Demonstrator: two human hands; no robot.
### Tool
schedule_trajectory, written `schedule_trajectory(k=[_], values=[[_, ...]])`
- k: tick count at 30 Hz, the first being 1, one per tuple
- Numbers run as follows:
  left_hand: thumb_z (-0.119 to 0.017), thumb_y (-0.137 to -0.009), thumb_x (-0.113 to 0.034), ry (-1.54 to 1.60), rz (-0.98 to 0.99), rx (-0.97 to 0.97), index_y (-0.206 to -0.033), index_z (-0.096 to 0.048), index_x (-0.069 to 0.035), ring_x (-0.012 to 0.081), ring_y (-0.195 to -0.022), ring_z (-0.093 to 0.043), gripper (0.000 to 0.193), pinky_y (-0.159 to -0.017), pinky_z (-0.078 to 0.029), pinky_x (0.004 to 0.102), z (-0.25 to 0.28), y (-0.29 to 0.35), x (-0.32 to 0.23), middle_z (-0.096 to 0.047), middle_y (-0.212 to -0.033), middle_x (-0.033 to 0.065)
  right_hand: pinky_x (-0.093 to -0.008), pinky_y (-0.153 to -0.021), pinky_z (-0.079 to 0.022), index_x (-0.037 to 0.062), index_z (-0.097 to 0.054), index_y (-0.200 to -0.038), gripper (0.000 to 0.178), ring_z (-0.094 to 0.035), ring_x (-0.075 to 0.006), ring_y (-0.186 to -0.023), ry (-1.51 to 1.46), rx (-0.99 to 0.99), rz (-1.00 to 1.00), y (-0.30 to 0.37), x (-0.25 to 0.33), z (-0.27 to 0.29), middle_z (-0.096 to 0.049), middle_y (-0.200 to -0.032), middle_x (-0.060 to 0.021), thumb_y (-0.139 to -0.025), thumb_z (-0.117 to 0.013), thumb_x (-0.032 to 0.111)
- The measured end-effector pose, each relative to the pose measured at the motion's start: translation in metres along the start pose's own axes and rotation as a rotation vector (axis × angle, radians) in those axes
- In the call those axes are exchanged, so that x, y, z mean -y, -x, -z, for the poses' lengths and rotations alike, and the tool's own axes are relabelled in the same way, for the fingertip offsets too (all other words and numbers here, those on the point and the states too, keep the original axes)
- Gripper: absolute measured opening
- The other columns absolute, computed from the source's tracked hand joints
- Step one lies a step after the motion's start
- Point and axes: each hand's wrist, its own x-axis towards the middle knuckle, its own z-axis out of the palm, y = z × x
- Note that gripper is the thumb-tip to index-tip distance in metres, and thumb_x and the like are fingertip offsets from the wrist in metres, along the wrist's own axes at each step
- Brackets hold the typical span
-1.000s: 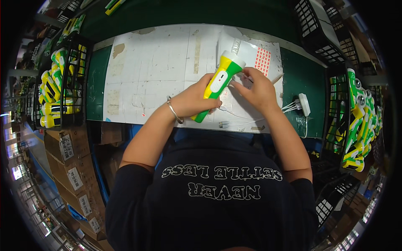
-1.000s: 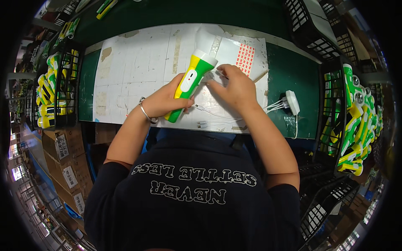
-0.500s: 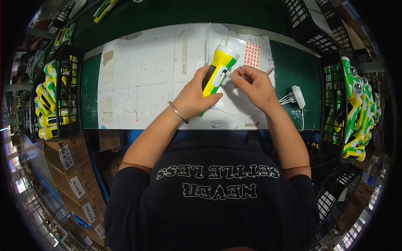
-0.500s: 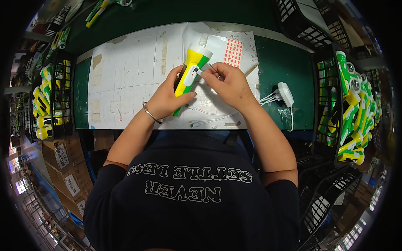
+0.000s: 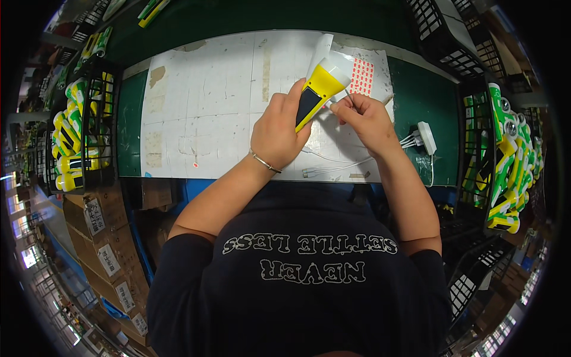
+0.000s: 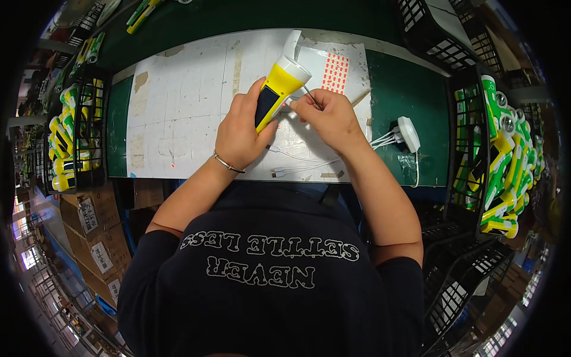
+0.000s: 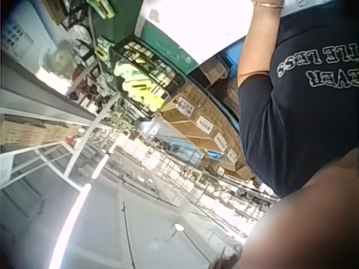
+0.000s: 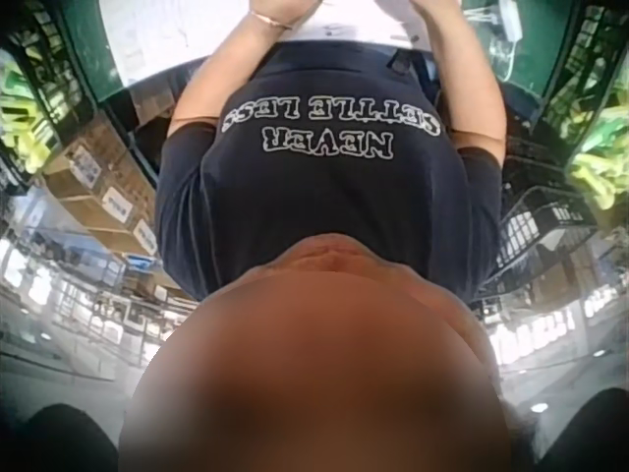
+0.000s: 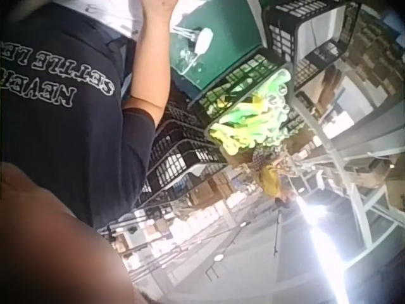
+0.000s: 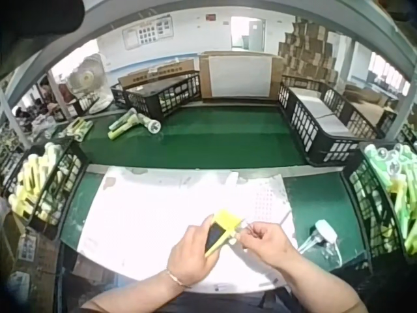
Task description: Assembling, checking, and testing portable LED flashlights at a factory workstation.
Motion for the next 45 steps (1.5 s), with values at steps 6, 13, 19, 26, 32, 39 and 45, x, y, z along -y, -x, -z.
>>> schedule_trajectory(k=[6,13,19,26,32,39,45], values=[[-0.067,-0.072,-0.012,-0.005,0.020,0.013,-0.135,-0.032,-0.012,0.0328,-0.078,-0.056,0.072,-0.064,-0.049,0.0399,0.002,-0.002,0.000,-0.048,-0.094,0.0149,-0.0186,-0.062,-0.039,0.0033,-0.059,-0.077,0.016,-0.050,-0.0051,-0.064,0.030,-0.019,0.027,0.000,-0.005,-0.003,-0.057,-0.069,0.0012,-0.081,-0.066,0.017],[-0.065,-0.076,-0.014,0.320,0.235,0.055,-0.135,-0.029,-0.006,0.0317,-0.083,-0.057,0.069,-0.071,-0.049,0.0387,0.024,-0.015,0.027,-0.051,-0.100,0.0173,-0.0181,-0.060,-0.039,0.0018,-0.059,-0.077,0.017,-0.049,-0.0032,-0.064,0.160,0.067,-0.008,0.013,-0.013,0.009,-0.056,-0.069,0.0024,-0.082,-0.065,0.017],[-0.061,-0.077,-0.016,1.567,0.484,0.563,-0.121,-0.041,-0.002,0.0136,-0.070,-0.054,0.050,-0.057,-0.047,0.0263,0.056,-0.003,-0.001,-0.053,-0.091,0.0088,-0.0180,-0.060,-0.039,0.0015,-0.062,-0.087,0.018,-0.049,-0.0026,-0.066,0.416,-0.060,0.047,0.016,-0.013,0.007,-0.058,-0.073,0.0024,-0.082,-0.065,0.019],[-0.053,-0.083,-0.029,2.088,0.308,0.875,-0.140,-0.016,0.000,0.0123,-0.068,-0.045,0.074,-0.051,-0.042,0.0248,0.060,0.000,-0.009,-0.047,-0.095,0.0097,-0.0211,-0.061,-0.041,0.0008,-0.063,-0.090,0.024,-0.051,-0.0058,-0.067,0.330,-0.079,0.070,0.014,-0.015,0.011,-0.060,-0.076,-0.0010,-0.082,-0.064,0.024],[-0.060,-0.079,-0.024,2.299,0.469,0.855,-0.141,-0.009,0.001,0.0119,-0.061,-0.047,0.084,-0.045,-0.041,0.0222,0.062,0.002,-0.016,-0.045,-0.089,0.0118,-0.0233,-0.059,-0.042,0.0001,-0.063,-0.088,0.028,-0.051,-0.0077,-0.062,0.277,-0.075,0.097,0.014,-0.019,0.008,-0.061,-0.072,-0.0031,-0.081,-0.064,0.028],[-0.059,-0.078,-0.027,2.210,0.463,0.820,-0.141,-0.010,0.001,0.0112,-0.060,-0.045,0.084,-0.044,-0.040,0.0217,0.058,0.004,-0.017,-0.046,-0.089,0.0110,-0.0234,-0.059,-0.042,-0.0001,-0.063,-0.088,0.028,-0.051,-0.0082,-0.063,0.274,-0.057,0.088,0.015,-0.019,0.008,-0.062,-0.073,-0.0035,-0.082,-0.064,0.028],[-0.059,-0.077,-0.028,2.071,0.485,0.778,-0.141,-0.011,0.001,0.0111,-0.060,-0.045,0.085,-0.043,-0.039,0.0211,0.056,0.005,-0.014,-0.046,-0.087,0.0102,-0.0240,-0.060,-0.043,-0.0001,-0.063,-0.088,0.029,-0.052,-0.0086,-0.063,0.270,-0.053,0.115,0.013,-0.026,0.009,-0.062,-0.072,-0.0038,-0.082,-0.064,0.028]])
